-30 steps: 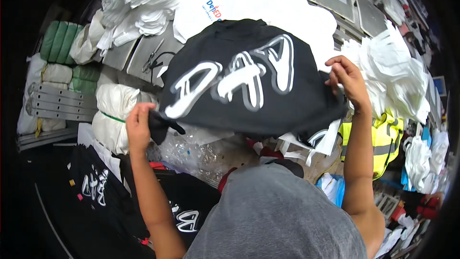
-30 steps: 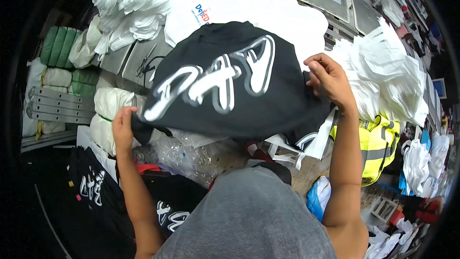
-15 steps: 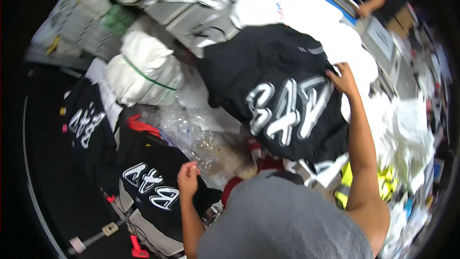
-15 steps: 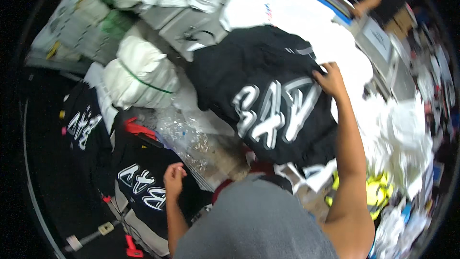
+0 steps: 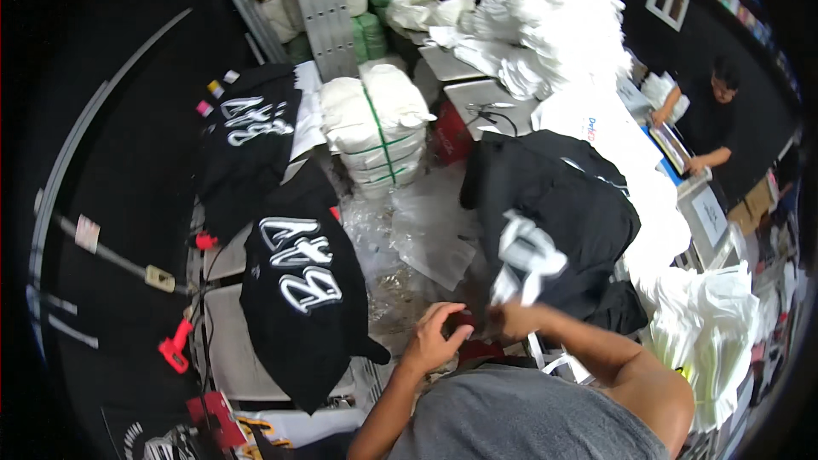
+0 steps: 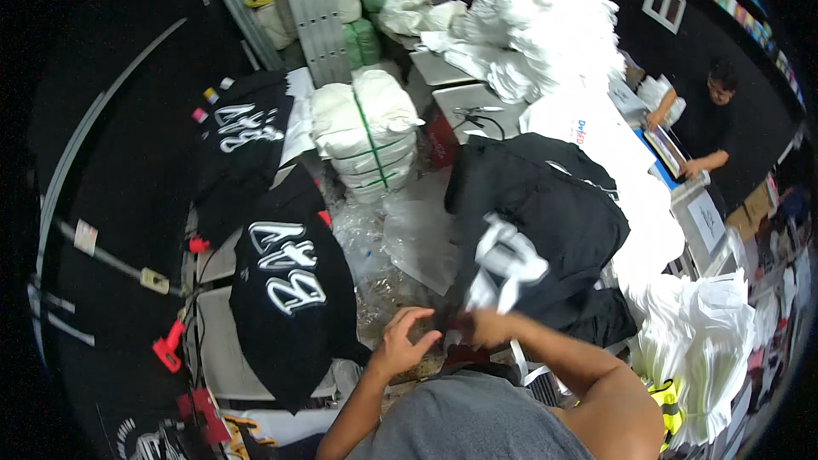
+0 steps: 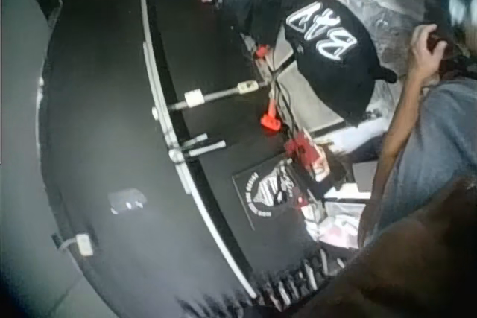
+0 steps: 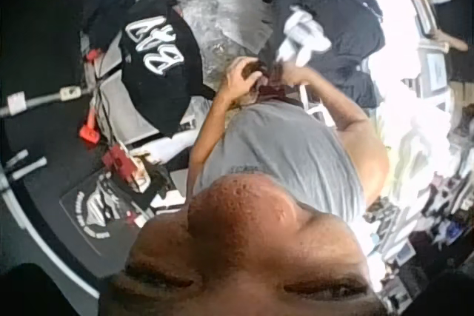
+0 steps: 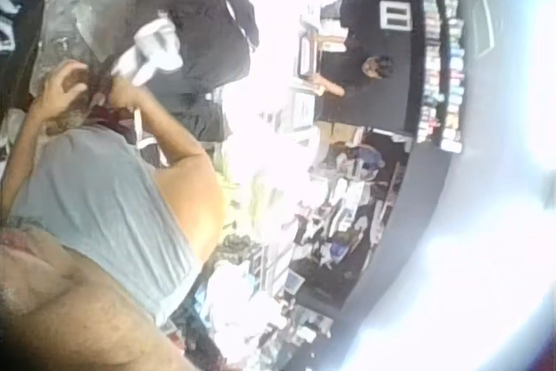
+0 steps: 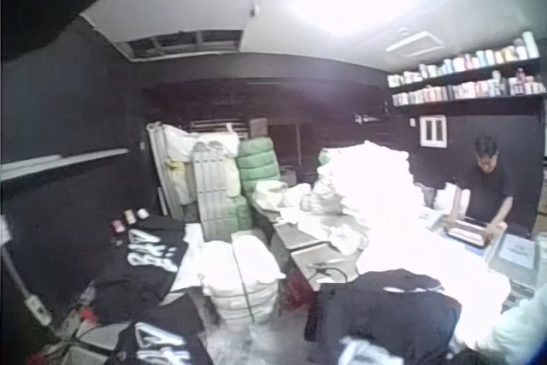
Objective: The person places a black t-shirt onto a heat press, aligns a graphic transfer label on the shirt by hand, and then pulls down the heat press handle to apply the design. The person then removes the shirt, inspects the print, and places it onto a stack of finished shirts.
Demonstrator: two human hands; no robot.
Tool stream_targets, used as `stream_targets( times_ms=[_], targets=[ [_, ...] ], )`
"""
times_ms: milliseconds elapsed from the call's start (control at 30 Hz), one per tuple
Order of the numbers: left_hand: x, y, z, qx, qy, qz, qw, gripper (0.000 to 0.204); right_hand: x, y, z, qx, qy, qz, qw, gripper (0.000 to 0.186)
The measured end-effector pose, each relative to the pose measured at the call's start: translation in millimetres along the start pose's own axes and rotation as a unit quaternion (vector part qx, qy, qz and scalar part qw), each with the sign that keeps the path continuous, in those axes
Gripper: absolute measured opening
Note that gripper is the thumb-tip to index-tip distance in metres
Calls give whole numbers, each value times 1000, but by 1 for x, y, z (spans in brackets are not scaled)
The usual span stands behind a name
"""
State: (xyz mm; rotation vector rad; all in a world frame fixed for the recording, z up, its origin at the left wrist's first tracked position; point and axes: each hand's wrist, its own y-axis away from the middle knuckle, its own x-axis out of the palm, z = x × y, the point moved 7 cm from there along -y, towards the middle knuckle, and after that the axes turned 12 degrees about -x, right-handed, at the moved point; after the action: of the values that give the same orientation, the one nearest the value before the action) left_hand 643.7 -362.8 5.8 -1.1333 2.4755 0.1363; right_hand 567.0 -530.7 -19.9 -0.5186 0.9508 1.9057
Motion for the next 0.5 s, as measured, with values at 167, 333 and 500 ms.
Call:
stream_targets(
  times_ms=[167,333,500],
  targets=[
    [6,75,25,-59,94,44,993,41,42,-3,106,-101,-245,78,961,29],
    [-26,103,51,-75,-20,-73,994,48,-38,-24,160,-221,-52,41,973,28],
    [-90,124,86,-190,-111,-228,949,26,-73,-76,222,-377,20,29,926,28]
  ],
)
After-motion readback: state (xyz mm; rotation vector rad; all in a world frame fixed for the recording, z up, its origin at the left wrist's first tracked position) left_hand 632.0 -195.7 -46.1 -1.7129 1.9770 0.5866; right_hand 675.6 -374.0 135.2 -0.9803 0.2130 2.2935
